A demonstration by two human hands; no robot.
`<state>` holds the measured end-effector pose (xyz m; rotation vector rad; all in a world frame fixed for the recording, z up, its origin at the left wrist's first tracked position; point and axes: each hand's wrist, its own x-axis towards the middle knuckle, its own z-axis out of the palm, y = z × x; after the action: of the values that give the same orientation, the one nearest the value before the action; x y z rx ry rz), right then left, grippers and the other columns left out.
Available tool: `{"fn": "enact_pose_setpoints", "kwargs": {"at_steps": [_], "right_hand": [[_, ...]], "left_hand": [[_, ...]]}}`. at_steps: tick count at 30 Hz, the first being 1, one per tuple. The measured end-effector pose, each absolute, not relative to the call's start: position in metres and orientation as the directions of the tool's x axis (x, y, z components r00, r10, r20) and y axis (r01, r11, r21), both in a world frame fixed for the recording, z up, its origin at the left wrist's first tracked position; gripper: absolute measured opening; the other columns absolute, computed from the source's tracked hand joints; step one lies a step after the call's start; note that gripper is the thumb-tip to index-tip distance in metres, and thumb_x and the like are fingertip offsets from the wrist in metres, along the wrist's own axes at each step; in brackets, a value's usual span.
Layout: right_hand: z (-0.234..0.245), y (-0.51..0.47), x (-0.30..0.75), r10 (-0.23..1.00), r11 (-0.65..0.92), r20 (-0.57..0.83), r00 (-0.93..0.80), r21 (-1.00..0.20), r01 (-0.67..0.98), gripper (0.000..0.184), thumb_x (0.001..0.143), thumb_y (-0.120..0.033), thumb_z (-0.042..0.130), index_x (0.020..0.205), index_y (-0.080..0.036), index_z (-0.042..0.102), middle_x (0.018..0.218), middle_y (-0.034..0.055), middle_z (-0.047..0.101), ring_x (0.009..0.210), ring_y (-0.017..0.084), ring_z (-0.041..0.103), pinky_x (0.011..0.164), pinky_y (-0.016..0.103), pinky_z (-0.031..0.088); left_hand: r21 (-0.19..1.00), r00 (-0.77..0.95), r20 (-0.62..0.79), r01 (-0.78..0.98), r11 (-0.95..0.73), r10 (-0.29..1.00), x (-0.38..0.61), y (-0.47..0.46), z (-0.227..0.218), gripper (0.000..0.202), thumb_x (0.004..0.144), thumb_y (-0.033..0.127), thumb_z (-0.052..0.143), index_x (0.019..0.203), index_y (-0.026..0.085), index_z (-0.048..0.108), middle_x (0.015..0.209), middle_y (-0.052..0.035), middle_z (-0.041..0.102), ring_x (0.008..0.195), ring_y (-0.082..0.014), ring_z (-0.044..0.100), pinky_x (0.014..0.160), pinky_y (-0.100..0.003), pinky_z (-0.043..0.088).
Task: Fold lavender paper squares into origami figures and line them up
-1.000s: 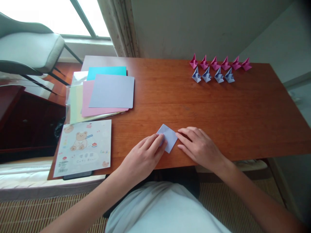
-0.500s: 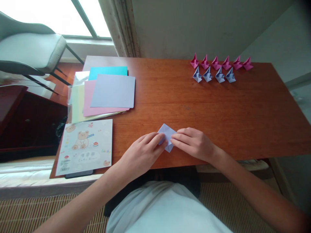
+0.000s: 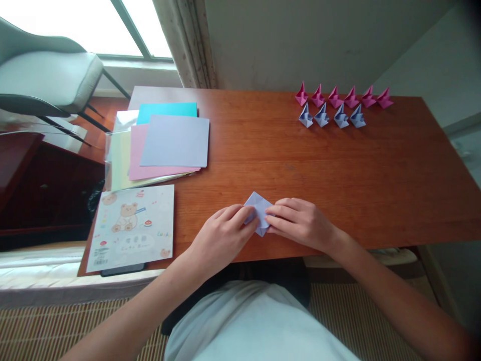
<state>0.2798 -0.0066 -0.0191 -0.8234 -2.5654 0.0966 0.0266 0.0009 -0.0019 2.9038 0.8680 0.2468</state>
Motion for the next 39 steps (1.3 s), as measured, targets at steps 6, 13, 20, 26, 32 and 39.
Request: {"fn": "enact_pose_setpoints", "kwargs": {"at_steps": [6, 13, 20, 26, 32, 39], "right_hand": [[-0.021, -0.008, 0.279, 0.582, 0.811, 0.377, -0.720, -0.218, 0.542, 0.015, 0.096, -0.014, 0.061, 0.106, -0.019, 0.071, 0.109, 0.0071, 0.076, 0.098, 0.023, 0.067, 0.080, 0.037, 0.056], [-0.024, -0.011, 0.269, 0.659, 0.752, 0.400, -0.636, -0.334, 0.569, 0.012, 0.095, -0.014, 0.059, 0.098, -0.018, 0.070, 0.106, 0.0074, 0.076, 0.093, 0.022, 0.066, 0.081, 0.037, 0.056], [-0.026, -0.014, 0.274, 0.741, 0.671, 0.396, -0.542, -0.457, 0.584, 0.015, 0.094, -0.021, 0.064, 0.109, -0.020, 0.067, 0.109, 0.0083, 0.075, 0.097, 0.023, 0.066, 0.085, 0.040, 0.055], [-0.029, -0.017, 0.287, 0.799, 0.600, 0.372, -0.472, -0.449, 0.662, 0.033, 0.091, -0.026, 0.069, 0.123, -0.019, 0.064, 0.114, 0.0109, 0.073, 0.105, 0.026, 0.066, 0.091, 0.044, 0.054], [-0.027, -0.018, 0.284, 0.778, 0.624, 0.365, -0.512, -0.353, 0.697, 0.017, 0.095, -0.015, 0.060, 0.105, -0.022, 0.072, 0.099, 0.0086, 0.072, 0.095, 0.024, 0.063, 0.084, 0.040, 0.053], [-0.026, -0.017, 0.279, 0.779, 0.618, 0.365, -0.510, -0.307, 0.724, 0.013, 0.097, -0.016, 0.058, 0.095, -0.020, 0.070, 0.095, 0.0082, 0.070, 0.091, 0.022, 0.060, 0.081, 0.037, 0.051]], "left_hand": [[0.188, 0.814, 0.131, 0.540, -0.820, 0.566, 0.028, 0.000, 0.002, 0.024, 0.094, 0.015, 0.055, 0.115, 0.018, 0.067, 0.121, -0.0093, 0.067, 0.105, -0.0241, 0.065, 0.089, -0.038, 0.057], [0.157, 0.770, 0.148, 0.601, -0.784, 0.620, 0.037, -0.002, 0.002, 0.019, 0.099, 0.032, 0.055, 0.107, 0.020, 0.068, 0.109, -0.0067, 0.070, 0.095, -0.0230, 0.066, 0.080, -0.038, 0.056], [0.057, 0.719, 0.172, 0.675, -0.735, 0.673, 0.048, -0.004, 0.000, 0.006, 0.091, 0.017, 0.064, 0.093, 0.022, 0.066, 0.096, -0.0020, 0.070, 0.082, -0.0197, 0.065, 0.069, -0.034, 0.053], [0.083, 0.724, 0.171, 0.666, -0.742, 0.669, 0.046, -0.004, 0.000, 0.010, 0.090, 0.015, 0.063, 0.098, 0.021, 0.066, 0.101, -0.0030, 0.071, 0.085, -0.0199, 0.066, 0.070, -0.034, 0.053], [0.094, 0.727, 0.168, 0.661, -0.745, 0.666, 0.046, -0.003, 0.001, 0.010, 0.091, 0.014, 0.061, 0.098, 0.020, 0.065, 0.101, -0.0046, 0.071, 0.084, -0.0202, 0.066, 0.071, -0.035, 0.054], [0.099, 0.714, 0.182, 0.671, -0.735, 0.676, 0.046, -0.005, 0.002, 0.009, 0.092, 0.020, 0.061, 0.099, 0.020, 0.066, 0.104, -0.0052, 0.072, 0.088, -0.0217, 0.067, 0.071, -0.036, 0.054]]}}
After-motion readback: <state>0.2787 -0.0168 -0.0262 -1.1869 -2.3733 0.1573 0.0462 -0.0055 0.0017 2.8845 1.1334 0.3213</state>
